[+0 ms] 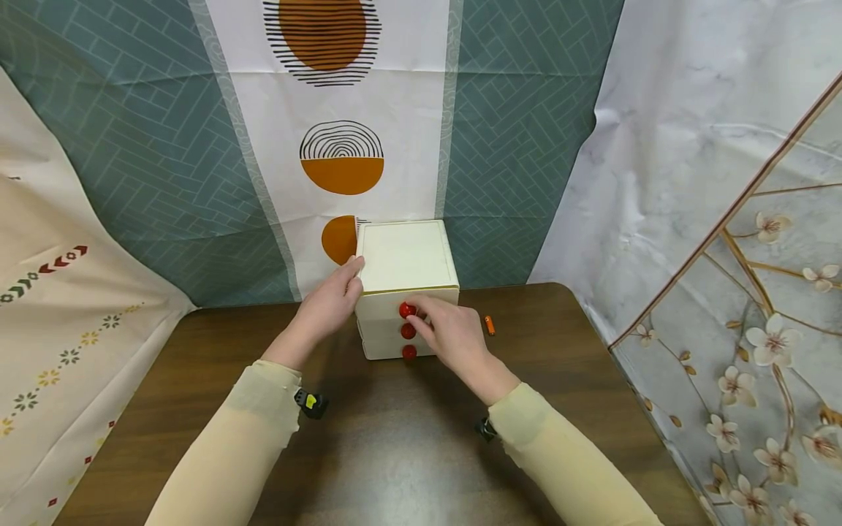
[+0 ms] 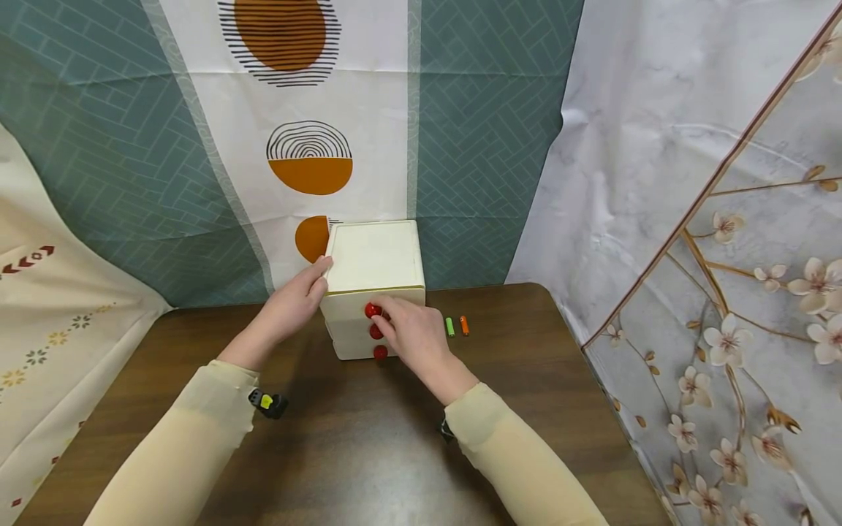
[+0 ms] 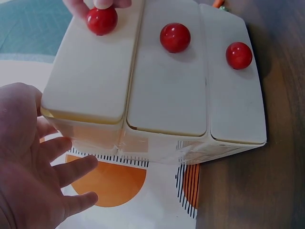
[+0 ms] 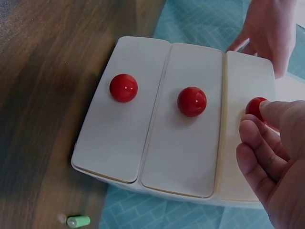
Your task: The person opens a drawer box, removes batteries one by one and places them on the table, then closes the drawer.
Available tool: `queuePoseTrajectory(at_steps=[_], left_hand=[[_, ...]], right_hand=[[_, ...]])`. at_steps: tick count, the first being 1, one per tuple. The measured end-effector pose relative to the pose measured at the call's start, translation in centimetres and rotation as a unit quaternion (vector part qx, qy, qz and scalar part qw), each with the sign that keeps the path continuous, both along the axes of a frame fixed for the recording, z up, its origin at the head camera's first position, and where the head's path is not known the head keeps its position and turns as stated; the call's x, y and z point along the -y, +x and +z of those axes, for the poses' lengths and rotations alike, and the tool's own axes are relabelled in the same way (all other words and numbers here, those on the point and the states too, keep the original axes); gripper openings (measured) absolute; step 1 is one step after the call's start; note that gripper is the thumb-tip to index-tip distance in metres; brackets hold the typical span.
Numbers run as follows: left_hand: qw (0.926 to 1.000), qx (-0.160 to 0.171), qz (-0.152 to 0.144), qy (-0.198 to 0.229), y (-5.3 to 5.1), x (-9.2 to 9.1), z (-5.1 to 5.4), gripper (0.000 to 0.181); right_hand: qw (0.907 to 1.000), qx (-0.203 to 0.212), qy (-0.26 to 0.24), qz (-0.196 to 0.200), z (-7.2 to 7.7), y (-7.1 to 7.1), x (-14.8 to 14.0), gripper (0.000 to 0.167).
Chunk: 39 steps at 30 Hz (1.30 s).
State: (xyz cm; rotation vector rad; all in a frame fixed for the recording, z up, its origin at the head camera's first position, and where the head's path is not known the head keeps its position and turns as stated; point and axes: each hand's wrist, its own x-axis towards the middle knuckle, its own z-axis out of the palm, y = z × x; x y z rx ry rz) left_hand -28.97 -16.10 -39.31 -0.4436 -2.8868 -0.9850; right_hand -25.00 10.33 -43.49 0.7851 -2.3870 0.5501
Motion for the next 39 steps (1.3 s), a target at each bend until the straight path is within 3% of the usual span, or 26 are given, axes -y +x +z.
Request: queuePoseTrajectory(at_steps=[25,39], left_hand=[[1.0,-0.003,0.002,0.001,0.1,-0.1,0.1,0.061],[1.0,0.005,0.001,0.002,0.1,0.1,0.0,0.062]], right_hand=[[0.9998,0.005,-0.018,-0.005,-0.3,-0.4,0.5,0.029],[0.9994,0.026,-0.017,-0.017,-0.8,0.9,0.2,0.044]])
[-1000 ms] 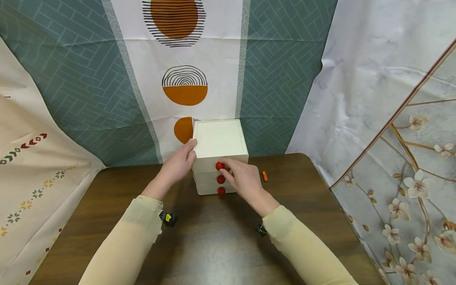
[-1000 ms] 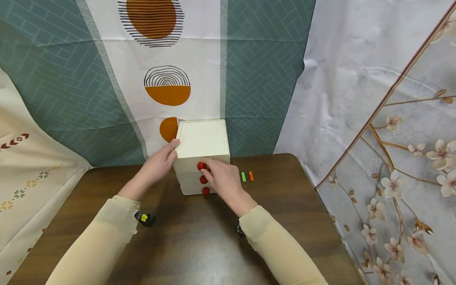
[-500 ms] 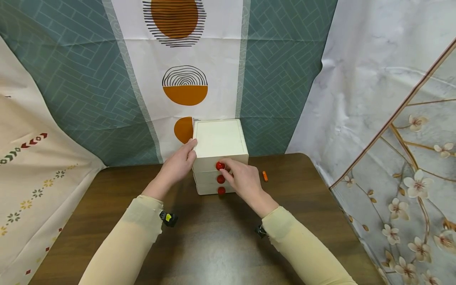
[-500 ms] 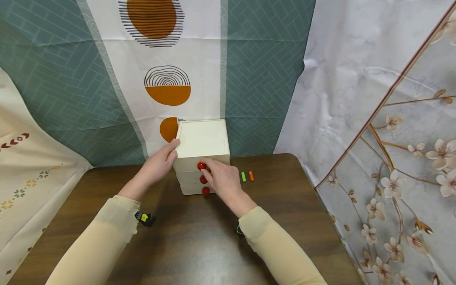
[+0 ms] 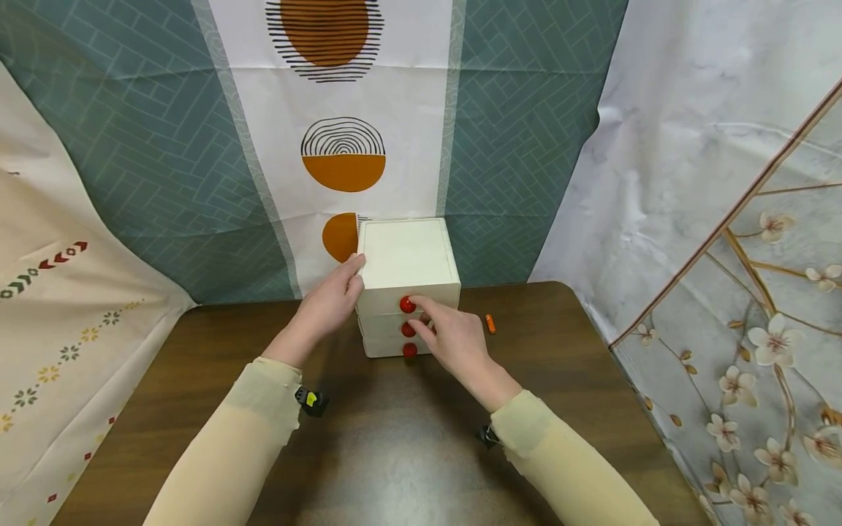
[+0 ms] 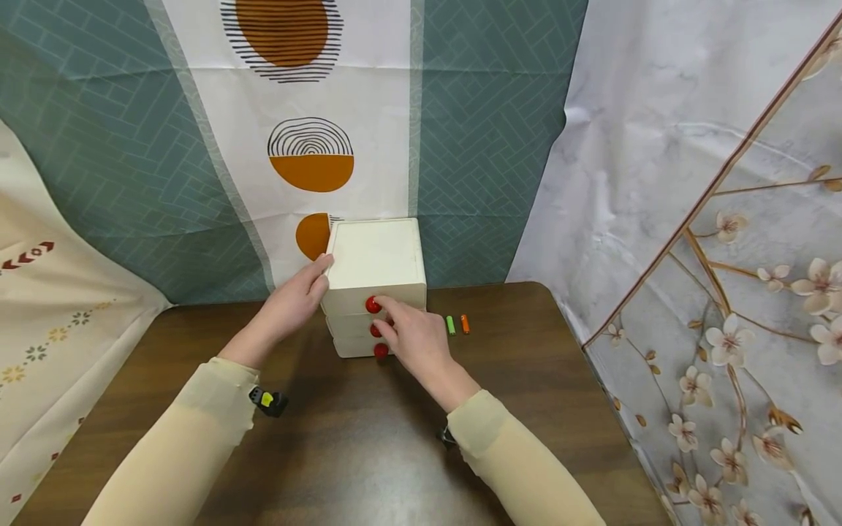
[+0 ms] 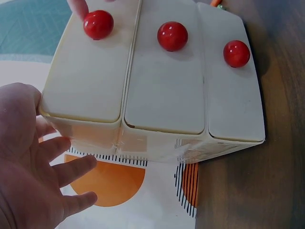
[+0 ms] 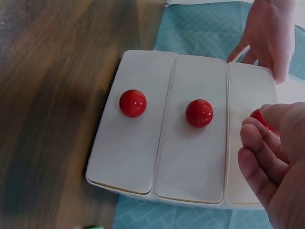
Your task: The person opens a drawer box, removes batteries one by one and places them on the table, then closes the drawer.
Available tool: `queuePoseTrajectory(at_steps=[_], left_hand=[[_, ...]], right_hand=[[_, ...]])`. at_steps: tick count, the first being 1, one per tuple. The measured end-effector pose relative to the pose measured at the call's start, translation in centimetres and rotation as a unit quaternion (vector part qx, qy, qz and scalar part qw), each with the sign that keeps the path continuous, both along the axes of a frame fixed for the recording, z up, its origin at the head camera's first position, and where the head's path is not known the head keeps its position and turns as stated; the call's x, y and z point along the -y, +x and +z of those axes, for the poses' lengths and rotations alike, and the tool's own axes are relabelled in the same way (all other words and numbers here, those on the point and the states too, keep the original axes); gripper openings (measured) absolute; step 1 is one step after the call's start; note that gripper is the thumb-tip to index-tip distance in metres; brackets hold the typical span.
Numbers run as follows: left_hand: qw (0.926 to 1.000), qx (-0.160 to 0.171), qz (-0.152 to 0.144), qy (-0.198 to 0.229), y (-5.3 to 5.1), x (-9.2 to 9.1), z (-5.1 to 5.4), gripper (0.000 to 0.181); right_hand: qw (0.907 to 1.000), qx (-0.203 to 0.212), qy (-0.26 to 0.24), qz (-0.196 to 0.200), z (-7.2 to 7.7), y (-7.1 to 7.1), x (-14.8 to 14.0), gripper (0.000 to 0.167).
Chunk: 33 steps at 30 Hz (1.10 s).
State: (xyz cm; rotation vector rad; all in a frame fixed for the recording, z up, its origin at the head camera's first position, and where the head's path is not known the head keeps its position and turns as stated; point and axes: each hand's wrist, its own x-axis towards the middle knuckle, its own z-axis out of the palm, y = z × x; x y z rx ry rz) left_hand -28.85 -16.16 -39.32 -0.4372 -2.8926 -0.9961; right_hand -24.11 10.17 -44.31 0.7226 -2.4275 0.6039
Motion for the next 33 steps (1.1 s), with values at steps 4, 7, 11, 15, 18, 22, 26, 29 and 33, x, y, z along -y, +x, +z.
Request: queuePoseTrajectory(at_steps=[4,7,11,15,18,22,26,29,33], left_hand=[[1.0,0.001,0.001,0.0,-0.1,0.0,0.0,0.062],[1.0,0.0,0.002,0.001,-0.1,0.1,0.0,0.062],[1.0,-0.002,0.002,0.001,-0.2,0.1,-0.1,0.062],[1.0,-0.001,0.001,0.002,-0.1,0.2,-0.2,0.062],[1.0,-0.001,0.0,0.003,-0.1,0.1,-0.2,0.062],[1.0,-0.003,0.001,0.0,-0.1,0.1,-0.2,0.062],[1.0,-0.005,0.001,-0.001,-0.1,0.0,-0.2,0.062],[1.0,-0.006,0.002,-0.001,-0.1,-0.1,-0.2,0.062],[1.0,-0.006,0.002,0.002,-0.1,-0.2,-0.2,0.062]], right_hand=[[1.0,0.001,-0.005,-0.003,-0.1,0.4,-0.1,0.043],[1.0,-0.005,-0.007,-0.004,-0.3,0.5,-0.1,0.038],[1.0,-0.004,-0.008,0.003,-0.9,0.7,-0.2,0.031],[0.9999,0.01,-0.005,0.008,-1.4,0.7,-0.2,0.029],[0.9998,0.016,-0.001,0.008,-1.8,0.6,-0.1,0.028],[0.9998,0.02,0.005,0.004,-2.3,0.5,0.0,0.028],[0.9997,0.024,0.009,-0.001,-2.8,0.3,0.0,0.029],[0.9994,0.031,0.015,0.0,-3.2,0.1,0.0,0.029],[0.9986,0.042,0.031,0.0,-3.6,-0.3,0.1,0.029]])
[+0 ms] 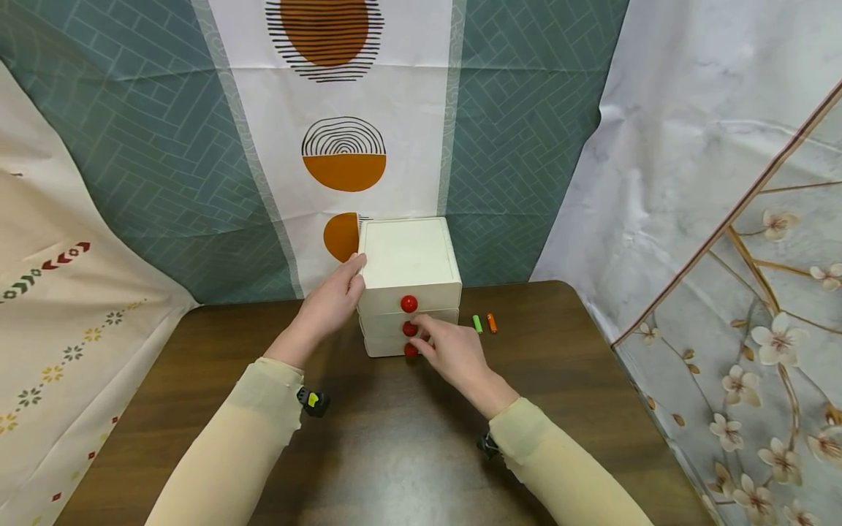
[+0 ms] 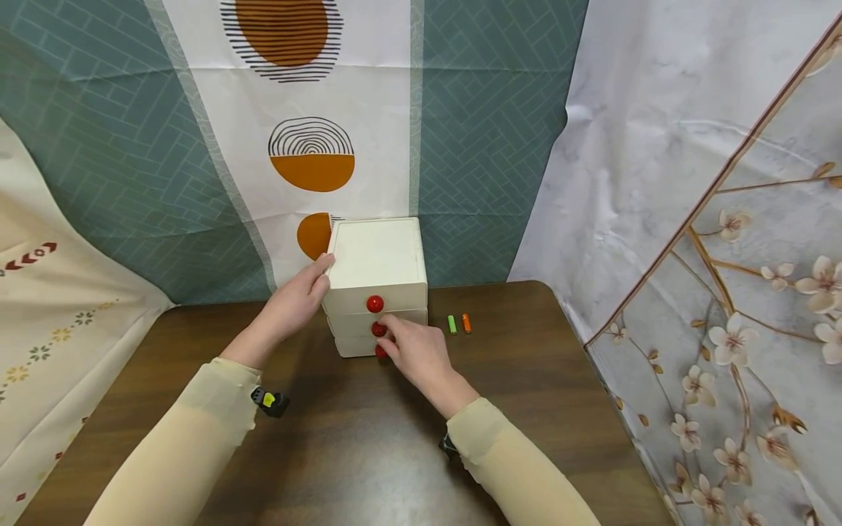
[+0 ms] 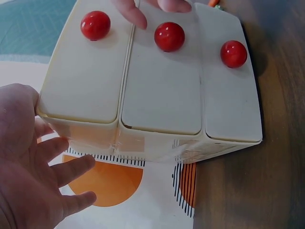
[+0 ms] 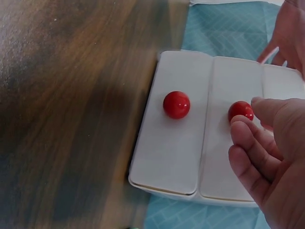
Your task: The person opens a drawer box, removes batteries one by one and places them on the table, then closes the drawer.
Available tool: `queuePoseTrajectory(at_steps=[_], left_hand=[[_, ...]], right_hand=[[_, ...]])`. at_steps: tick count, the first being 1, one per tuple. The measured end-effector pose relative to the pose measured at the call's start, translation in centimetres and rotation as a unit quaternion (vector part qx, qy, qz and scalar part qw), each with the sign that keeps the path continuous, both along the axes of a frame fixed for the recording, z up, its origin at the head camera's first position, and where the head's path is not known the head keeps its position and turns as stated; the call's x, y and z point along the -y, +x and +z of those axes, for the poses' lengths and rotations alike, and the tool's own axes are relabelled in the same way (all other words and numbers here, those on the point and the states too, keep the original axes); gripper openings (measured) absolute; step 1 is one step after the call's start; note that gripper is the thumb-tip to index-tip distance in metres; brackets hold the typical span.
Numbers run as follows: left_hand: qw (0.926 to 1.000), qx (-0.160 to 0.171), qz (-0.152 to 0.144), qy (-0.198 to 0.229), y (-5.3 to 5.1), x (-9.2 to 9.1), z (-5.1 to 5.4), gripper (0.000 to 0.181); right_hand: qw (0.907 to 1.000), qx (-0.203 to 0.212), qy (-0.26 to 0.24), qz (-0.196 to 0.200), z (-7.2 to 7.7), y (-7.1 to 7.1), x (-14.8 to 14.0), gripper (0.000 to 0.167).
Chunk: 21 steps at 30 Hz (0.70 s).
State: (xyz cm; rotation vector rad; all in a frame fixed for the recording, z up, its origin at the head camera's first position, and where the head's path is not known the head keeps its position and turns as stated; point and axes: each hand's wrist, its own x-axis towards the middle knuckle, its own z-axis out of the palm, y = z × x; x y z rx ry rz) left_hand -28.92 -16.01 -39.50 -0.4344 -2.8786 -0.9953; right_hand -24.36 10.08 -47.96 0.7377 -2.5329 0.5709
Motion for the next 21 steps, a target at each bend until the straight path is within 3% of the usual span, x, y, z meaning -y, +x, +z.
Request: queuePoseTrajectory(at_steps=[21], left_hand=[[1.0,0.001,0.001,0.004,0.1,0.0,0.1,0.063]], right_hand=[[0.9998,-0.003,0.02,0.0,-1.3,-1.3,0.7,0.023]])
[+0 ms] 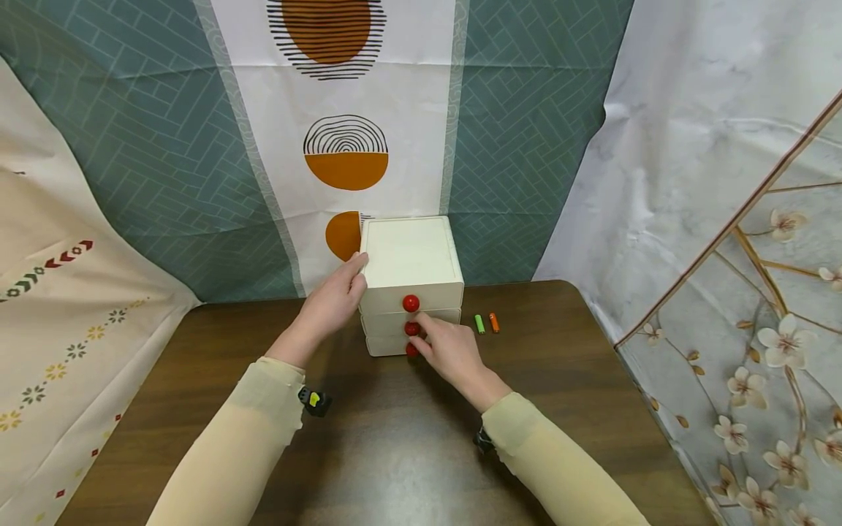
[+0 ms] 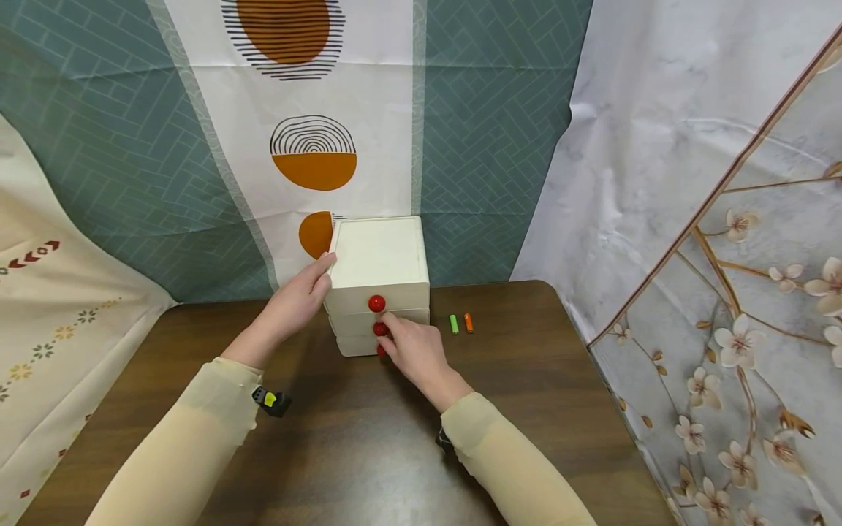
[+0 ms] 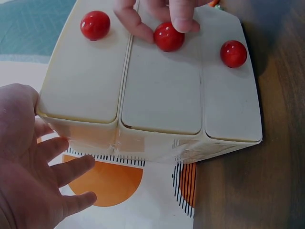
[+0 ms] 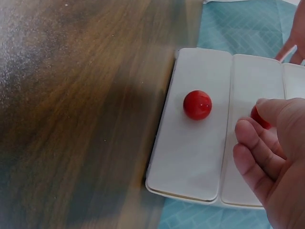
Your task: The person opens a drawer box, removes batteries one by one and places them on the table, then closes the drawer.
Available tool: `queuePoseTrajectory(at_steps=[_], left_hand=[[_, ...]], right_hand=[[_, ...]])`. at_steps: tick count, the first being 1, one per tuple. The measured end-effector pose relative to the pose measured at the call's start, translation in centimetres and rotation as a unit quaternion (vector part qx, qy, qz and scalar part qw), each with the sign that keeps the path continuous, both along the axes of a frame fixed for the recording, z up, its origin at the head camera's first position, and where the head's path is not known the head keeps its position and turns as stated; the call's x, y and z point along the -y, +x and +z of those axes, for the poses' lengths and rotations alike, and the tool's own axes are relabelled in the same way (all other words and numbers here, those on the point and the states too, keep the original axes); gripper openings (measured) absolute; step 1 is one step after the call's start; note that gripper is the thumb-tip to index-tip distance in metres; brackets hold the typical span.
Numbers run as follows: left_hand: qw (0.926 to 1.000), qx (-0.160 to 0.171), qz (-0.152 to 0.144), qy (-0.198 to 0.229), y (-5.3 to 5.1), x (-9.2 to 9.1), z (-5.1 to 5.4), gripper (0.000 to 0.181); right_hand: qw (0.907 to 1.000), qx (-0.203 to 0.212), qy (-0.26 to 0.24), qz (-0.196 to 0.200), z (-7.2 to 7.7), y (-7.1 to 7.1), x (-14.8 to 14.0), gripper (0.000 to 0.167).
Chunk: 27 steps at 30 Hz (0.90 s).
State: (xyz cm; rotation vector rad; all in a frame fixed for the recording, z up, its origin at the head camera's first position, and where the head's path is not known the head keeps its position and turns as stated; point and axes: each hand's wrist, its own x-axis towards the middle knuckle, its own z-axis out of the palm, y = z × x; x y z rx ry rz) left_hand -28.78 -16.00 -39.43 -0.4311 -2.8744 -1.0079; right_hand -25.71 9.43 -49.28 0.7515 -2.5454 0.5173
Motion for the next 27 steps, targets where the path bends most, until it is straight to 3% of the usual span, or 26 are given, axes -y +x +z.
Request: queuePoseTrajectory(at_steps=[27], left_hand=[[1.0,0.005,0.0,0.001,0.1,-0.1,0.1,0.062]], right_hand=[[0.9993,-0.032,-0.019,-0.007,-1.2,-0.4,0.5,0.026]])
